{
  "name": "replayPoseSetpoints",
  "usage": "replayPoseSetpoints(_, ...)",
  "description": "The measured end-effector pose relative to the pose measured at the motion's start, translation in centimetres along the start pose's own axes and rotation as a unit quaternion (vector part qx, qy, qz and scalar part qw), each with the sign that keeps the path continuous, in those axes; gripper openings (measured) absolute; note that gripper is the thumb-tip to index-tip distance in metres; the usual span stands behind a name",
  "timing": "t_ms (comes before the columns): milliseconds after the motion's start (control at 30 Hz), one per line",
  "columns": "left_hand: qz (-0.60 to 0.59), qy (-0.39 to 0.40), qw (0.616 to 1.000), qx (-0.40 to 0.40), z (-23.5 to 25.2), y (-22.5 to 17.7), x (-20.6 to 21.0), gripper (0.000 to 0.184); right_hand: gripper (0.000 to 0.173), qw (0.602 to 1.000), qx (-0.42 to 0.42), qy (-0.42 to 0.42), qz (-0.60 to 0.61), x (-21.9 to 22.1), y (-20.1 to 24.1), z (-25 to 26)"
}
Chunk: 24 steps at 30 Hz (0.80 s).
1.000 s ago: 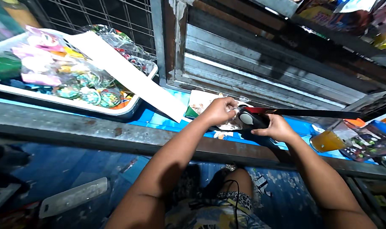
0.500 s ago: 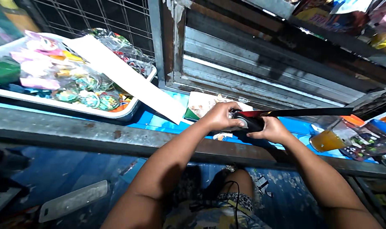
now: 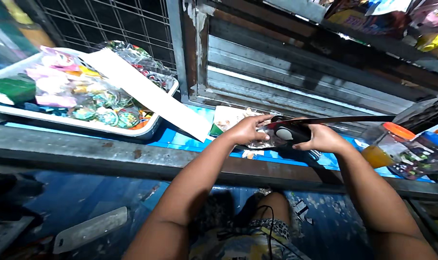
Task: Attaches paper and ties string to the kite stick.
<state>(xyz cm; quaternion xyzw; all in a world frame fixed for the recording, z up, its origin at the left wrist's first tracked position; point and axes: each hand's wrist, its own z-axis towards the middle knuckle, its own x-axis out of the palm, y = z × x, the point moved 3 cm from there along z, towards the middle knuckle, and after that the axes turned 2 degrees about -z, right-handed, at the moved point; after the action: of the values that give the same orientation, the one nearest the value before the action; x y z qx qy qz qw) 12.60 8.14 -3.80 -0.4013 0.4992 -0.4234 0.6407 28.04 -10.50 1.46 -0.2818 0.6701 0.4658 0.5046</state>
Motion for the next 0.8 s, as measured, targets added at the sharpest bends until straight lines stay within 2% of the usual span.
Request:
replayPoseSetpoints(33,-0.015,0.005,1.000,-0.009,0.0,0.1,0.0,0.071,0.067,1.000,0.010,-0.010,-0.004,-0.5,-0.5,-0.4)
replayPoseSetpoints(133,-0.071,-0.002,0.997,-0.037,0.1,0.3,0.1,0.054,0.074,0.997,0.050,-0.043,-0.047,-1.9,-3.2,-1.4)
replayPoseSetpoints(267,-0.200,-0.054,0.976,-0.063,-0.1,0.3,-0.2,0.018,0.077,0.974,0.180,-0.074,-0.112,-2.0,-7.9,-3.2)
replayPoseSetpoints(300,-0.226,-0.070,0.969,-0.070,-0.1,0.4,-0.3,0.014,0.077,0.966,0.216,-0.074,-0.122,-1.7,-9.0,-3.8)
replayPoseSetpoints(367,-0.268,-0.099,0.955,-0.079,-0.2,0.4,-0.5,0.014,0.077,0.952,0.268,-0.073,-0.131,-0.8,-10.9,-4.7)
replayPoseSetpoints(467,-0.300,-0.123,0.944,-0.055,-0.1,0.4,-0.8,0.018,0.075,0.944,0.303,-0.068,-0.113,0.2,-12.7,-5.8)
replayPoseSetpoints(800,-0.320,-0.150,0.934,-0.056,0.1,1.0,-1.0,0.030,0.073,0.944,0.320,-0.073,-0.040,2.1,-15.8,-5.3)
